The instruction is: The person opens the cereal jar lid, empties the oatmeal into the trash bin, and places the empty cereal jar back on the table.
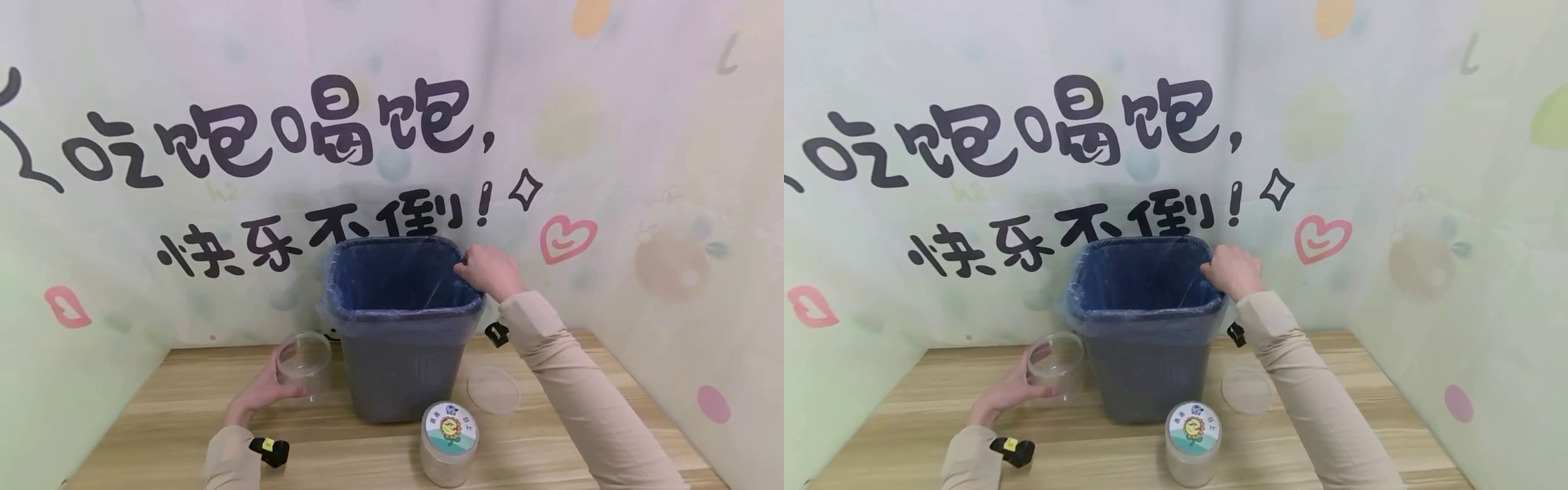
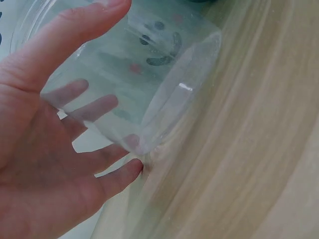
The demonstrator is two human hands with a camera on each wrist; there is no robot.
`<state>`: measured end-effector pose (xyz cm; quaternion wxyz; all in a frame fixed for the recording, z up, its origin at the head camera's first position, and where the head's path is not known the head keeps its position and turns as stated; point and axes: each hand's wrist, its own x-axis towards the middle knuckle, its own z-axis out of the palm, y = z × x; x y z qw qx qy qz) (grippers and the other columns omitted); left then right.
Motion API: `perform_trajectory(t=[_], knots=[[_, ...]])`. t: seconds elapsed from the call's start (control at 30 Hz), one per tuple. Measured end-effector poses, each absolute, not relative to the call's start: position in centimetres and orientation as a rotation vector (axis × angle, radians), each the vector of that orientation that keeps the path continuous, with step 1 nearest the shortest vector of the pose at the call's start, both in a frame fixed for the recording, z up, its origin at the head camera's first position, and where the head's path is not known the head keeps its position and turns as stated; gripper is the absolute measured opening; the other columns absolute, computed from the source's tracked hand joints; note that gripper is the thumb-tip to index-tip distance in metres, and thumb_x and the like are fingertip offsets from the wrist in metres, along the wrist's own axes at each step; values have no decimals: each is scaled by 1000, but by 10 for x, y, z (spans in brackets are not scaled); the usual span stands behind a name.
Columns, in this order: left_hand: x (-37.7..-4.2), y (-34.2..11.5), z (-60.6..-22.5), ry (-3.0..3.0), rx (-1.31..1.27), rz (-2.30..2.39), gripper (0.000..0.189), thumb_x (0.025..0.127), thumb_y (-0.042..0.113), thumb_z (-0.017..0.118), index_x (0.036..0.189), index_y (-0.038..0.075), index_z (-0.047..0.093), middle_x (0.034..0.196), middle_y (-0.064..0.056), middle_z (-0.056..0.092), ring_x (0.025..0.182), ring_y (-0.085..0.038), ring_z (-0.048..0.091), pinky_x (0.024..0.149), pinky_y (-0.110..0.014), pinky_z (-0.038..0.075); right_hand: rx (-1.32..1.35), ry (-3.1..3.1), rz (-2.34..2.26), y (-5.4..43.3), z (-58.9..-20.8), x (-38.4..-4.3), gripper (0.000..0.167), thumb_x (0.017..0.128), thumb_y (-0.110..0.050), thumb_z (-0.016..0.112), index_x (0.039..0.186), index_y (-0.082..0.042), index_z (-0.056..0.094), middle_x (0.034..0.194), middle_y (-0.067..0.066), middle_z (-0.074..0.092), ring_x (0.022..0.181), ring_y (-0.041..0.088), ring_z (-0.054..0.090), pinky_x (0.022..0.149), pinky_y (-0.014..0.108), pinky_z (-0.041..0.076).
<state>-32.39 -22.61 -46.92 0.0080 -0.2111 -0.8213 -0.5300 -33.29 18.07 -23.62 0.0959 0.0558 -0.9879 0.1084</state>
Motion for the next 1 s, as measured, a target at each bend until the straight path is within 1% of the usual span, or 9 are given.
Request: perform_trajectory(t=[0.17, 0.3, 0.47, 0.57, 0.73, 0.87, 0.97, 1.0], knots=[[-322, -229, -472, -2582, -679, -1691, 104, 71, 5, 81, 147, -6, 11, 142, -38, 28, 129, -55, 27, 101, -66, 25, 148, -2914, 351, 182, -239, -332, 30, 90, -28, 52, 67, -10, 53, 73, 8, 57, 75, 30, 58, 63, 49, 46], [-320, -229, -470, -2621, -616, -1698, 103, 71, 7, 81, 147, -4, 12, 142, -39, 25, 129, -56, 26, 102, -66, 23, 202, -2896, 445, 186, -242, -331, 29, 91, -26, 50, 67, -9, 49, 68, 7, 52, 69, 27, 54, 59, 42, 43], [-312, -231, -461, -2666, -572, -1689, 99, 72, 7, 80, 146, -5, 15, 143, -39, 22, 128, -60, 25, 100, -67, 26, 246, -2873, 568, 192, -245, -332, 29, 91, -25, 48, 68, -9, 48, 65, 5, 47, 66, 25, 51, 57, 35, 37], [-306, -234, -452, -2647, -615, -1645, 95, 72, 3, 79, 144, -7, 18, 143, -39, 23, 127, -61, 25, 98, -68, 27, 241, -2861, 626, 194, -248, -332, 28, 92, -26, 47, 69, -9, 49, 65, 4, 45, 65, 25, 49, 56, 34, 35], [-299, -237, -440, -2599, -700, -1483, 93, 71, 3, 80, 143, -11, 22, 140, -40, 28, 128, -57, 26, 99, -68, 25, 248, -2789, 773, 198, -255, -335, 30, 94, -27, 45, 71, -9, 52, 63, 3, 44, 63, 23, 46, 56, 33, 34], [-294, -240, -428, -2624, -660, -1384, 97, 72, 8, 82, 146, -6, 22, 142, -39, 27, 126, -60, 26, 97, -71, 26, 286, -2680, 882, 205, -262, -336, 35, 98, -29, 41, 86, -3, 61, 76, 9, 56, 72, 27, 52, 64, 36, 39], [-289, -240, -420, -2616, -670, -1302, 96, 71, 12, 83, 146, -3, 26, 143, -37, 28, 128, -58, 26, 96, -71, 27, 312, -2600, 948, 211, -268, -333, 39, 102, -30, 39, 100, 3, 61, 90, 17, 60, 82, 31, 54, 72, 40, 42], [-287, -240, -417, -2614, -685, -1263, 95, 71, 13, 84, 146, -2, 28, 143, -36, 29, 128, -57, 27, 96, -71, 28, 320, -2574, 973, 213, -271, -332, 40, 103, -29, 39, 102, 4, 60, 94, 19, 61, 84, 33, 54, 74, 41, 42]])
